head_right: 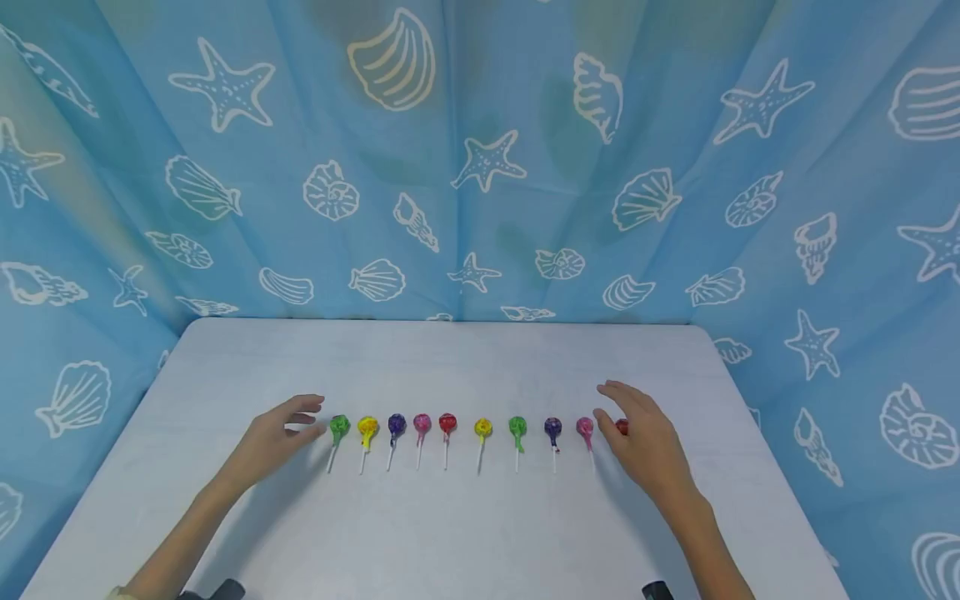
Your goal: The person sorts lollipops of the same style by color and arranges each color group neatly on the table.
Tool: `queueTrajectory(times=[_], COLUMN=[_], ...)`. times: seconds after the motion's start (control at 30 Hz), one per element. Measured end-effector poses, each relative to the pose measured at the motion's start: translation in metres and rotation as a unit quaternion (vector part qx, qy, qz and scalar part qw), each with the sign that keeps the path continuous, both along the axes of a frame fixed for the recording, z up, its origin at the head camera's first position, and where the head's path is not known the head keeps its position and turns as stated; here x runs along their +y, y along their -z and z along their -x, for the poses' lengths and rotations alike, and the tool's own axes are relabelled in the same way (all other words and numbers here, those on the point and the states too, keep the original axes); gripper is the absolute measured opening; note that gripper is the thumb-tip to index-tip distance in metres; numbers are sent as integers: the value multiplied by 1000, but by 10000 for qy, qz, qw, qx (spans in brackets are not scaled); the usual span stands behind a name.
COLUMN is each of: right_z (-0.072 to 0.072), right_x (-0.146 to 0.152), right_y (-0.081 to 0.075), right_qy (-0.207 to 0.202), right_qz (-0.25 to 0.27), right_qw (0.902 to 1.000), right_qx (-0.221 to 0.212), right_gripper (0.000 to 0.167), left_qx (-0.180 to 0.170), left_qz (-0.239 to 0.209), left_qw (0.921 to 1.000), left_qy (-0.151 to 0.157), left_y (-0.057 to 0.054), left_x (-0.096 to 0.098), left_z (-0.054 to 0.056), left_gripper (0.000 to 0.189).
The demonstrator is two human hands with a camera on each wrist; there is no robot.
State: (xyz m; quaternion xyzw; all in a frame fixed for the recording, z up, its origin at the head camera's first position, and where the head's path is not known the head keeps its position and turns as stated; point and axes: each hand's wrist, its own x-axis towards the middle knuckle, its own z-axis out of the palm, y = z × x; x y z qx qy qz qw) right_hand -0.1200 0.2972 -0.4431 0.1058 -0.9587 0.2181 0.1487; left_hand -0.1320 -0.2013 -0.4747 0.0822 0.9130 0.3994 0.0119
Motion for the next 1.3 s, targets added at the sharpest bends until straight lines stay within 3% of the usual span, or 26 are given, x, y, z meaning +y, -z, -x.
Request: queueTrajectory(times=[0.2,0.33,0.57,0.9,1.3], right_z=[-2,-3,-3,0,3], right_x=[-6,-12,-24,-37,-48], right_y=[0,1,11,27,32], right_qy=[-14,-19,-103,-404,-236], right_qz=[333,498,858,1299,1585], right_qw=[9994,9986,9957,9907,9842], right_qx=[-107,-166,-329,-81,-755], right_gripper=[42,43,38,33,31], left_qx=[-211,-100,-119,-266,-291], left_qz=[-296,-405,-533,-435,-449], left_qw=[9993,9991,9984,9985,9985], left_qy=[23,-59,-162,-179,-91], left_y=[19,26,30,33,36], left_x=[-3,-2,-3,0,8], left_z=[-3,-3,0,8,17], left_gripper=[46,44,42,41,34])
